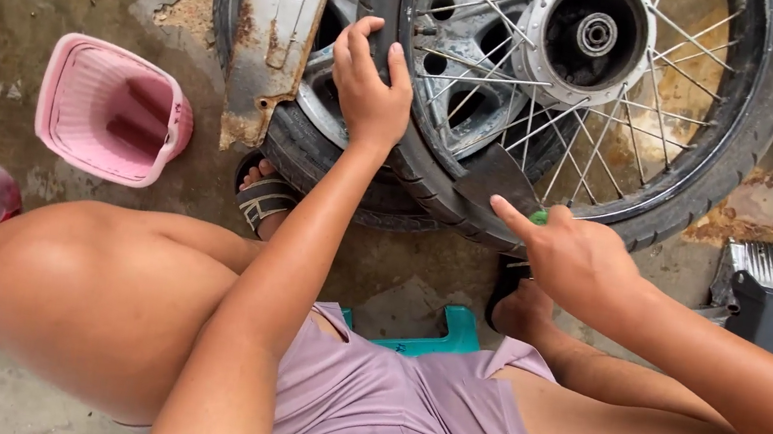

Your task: The person sits on a small stool and uses a green-handled scraper to clean the sidewall of a motorcycle tire. They hold the tire steady with their left hand while scraping the surface with their right hand, working around the circumference of the tire.

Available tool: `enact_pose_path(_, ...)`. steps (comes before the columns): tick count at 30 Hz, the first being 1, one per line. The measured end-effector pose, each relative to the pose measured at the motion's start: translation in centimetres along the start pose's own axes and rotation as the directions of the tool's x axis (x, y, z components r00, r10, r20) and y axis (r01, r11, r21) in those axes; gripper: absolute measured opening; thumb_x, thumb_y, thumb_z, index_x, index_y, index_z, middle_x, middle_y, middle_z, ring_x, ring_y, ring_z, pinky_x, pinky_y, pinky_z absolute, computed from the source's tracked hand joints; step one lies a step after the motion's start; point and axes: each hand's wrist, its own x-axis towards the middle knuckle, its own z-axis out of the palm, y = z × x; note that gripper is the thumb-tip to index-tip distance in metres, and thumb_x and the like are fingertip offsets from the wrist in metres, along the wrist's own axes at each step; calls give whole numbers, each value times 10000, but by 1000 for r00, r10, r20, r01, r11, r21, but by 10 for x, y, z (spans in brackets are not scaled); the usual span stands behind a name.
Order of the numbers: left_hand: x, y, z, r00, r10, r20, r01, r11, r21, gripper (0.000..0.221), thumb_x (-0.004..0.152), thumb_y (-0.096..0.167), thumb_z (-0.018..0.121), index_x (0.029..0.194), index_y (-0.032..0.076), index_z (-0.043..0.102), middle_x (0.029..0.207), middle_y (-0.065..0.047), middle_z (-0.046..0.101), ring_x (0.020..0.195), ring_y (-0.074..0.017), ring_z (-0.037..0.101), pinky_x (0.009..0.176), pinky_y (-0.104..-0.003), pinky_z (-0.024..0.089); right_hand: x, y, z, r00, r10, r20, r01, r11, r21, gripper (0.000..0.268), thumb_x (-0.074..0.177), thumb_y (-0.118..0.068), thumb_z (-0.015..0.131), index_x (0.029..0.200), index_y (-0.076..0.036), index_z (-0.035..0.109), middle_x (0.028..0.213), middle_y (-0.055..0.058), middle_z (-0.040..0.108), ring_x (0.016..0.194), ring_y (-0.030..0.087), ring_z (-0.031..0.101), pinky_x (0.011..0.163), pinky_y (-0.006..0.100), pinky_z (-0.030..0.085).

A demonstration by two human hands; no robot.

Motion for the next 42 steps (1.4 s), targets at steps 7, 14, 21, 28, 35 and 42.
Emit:
enact_pose_path(7, 2, 3, 4, 1000, -6, 14, 6, 1000, -13, 257, 1005, 279, 557, 1259, 260, 522, 1376, -126, 522, 1163, -361, 602, 880, -476, 573, 2, -10, 3, 998, 57, 16, -56, 996, -69, 1061, 762, -59, 651, 1672, -390, 217, 768, 57, 520, 362, 213, 498, 321, 370, 356)
enact_pose_path(14, -1, 1, 1, 1000, -8, 7, 8, 1000, -22, 254, 1014, 276, 561, 1265, 262, 524, 1376, -113, 524, 1174, -351, 600, 902, -467, 563, 0, -15, -4, 997, 74, 31, -75, 996, 40, 959, 817, -116, 620, 1655, -399, 249, 815, 98, 550, 406, 308, 564, 353, 430, 425)
enact_pose_path(21, 0, -1, 4, 1000, 14, -21, -14, 1000, -9, 254, 1010, 277, 565, 1260, 267, 525, 1369, -102, 535, 1168, -336, 617, 960, -470, 545, 0, -27, -9, 991, 133, 35, -129, 987, -92, 961, 821, -349, 670, 1672, -412, 228, 864, 63, 571, 486, 247, 664, 357, 378, 492)
enact_pose_path(28, 0, -6, 5, 1000, -9, -9, 9, 1000, -13, 270, 1007, 304, 563, 1273, 294, 517, 1386, -104, 522, 1171, -346, 602, 912, -467, 570, -10, -30, 3, 989, 149, -15, -148, 955, -257, 939, 831, -225, 587, 1679, -429, 240, 787, 10, 536, 375, 152, 574, 271, 313, 344)
enact_pose_path(35, -4, -9, 4, 1000, 4, -12, -4, 1000, -5, 266, 1011, 306, 561, 1272, 295, 512, 1384, -109, 528, 1162, -348, 608, 904, -471, 568, -7, -38, -7, 979, 194, 68, -181, 970, -165, 931, 846, -315, 630, 1672, -447, 223, 844, 32, 543, 472, 190, 667, 321, 332, 471)
enact_pose_path(42, 1, -8, 8, 1000, 22, -19, -23, 999, -26, 266, 1015, 302, 565, 1276, 293, 514, 1375, -93, 529, 1178, -330, 605, 935, -462, 565, -16, -43, -3, 968, 249, 33, -228, 925, -304, 918, 859, -292, 601, 1674, -472, 219, 795, -18, 498, 443, 104, 613, 314, 268, 445)
